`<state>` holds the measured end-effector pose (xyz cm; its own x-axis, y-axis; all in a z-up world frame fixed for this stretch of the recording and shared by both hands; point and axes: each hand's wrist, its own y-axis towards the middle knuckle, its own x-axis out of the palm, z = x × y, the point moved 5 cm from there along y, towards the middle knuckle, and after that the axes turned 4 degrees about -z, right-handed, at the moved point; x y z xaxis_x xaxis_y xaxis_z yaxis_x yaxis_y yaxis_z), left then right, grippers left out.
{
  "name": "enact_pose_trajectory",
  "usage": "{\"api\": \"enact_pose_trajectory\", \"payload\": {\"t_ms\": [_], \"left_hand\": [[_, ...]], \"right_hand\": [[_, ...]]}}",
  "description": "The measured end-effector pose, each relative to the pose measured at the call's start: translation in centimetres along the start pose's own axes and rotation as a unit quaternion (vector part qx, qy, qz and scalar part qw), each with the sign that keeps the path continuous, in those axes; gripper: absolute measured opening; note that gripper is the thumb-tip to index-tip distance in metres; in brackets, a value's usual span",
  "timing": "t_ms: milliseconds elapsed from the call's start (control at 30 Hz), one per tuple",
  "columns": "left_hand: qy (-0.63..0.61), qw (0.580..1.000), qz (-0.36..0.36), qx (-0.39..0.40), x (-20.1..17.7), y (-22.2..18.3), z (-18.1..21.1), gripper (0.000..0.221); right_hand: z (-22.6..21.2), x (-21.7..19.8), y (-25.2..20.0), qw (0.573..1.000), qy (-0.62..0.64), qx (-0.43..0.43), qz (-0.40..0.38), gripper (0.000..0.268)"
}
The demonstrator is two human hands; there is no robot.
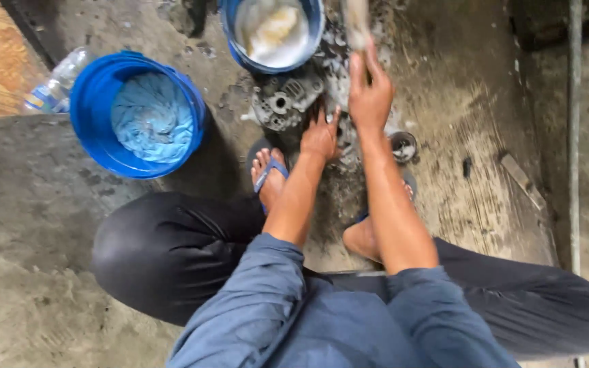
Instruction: Cleaning various metal engine components using soapy water and a brush on a workshop floor.
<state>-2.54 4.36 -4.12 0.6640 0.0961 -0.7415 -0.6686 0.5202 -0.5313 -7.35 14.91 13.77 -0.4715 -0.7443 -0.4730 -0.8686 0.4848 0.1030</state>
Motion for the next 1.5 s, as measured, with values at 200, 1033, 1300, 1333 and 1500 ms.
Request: {"api": "enact_pose_trajectory", "payload": {"t_ms": [200,1033,1300,1333,1500], "left_hand": [[-0.067,0.993,0.067,-0.065,0.0,-2.4,0.7,0.067],[-0.073,0.992,0.099,0.038,-0.8,-0.5,1.9,0.107],[-0.053,0.997,0.008,0.049,-4.7,-3.9,2.3,0.113],[-0.067,0.997,0.035,0.003,-4.1,-4.4,1.4,0.11],[-0.025,0.997,0.078,0.013,-2.7,-7.4,0.5,0.089]], "right_hand": [[-11.1,10.2,7.1,0.886,-0.278,-0.032,-0.369,0.042],[-9.7,-9.3,0.3,0.903,0.095,0.148,-0.391,0.055],[15.6,-5.5,-20.0,0.922,0.039,0.384,-0.029,0.052],[15.7,-4.5,-21.9,0.941,-0.002,0.335,0.048,0.044],[11.1,-2.5,-25.5,0.959,-0.009,0.28,0.052,0.043]]}}
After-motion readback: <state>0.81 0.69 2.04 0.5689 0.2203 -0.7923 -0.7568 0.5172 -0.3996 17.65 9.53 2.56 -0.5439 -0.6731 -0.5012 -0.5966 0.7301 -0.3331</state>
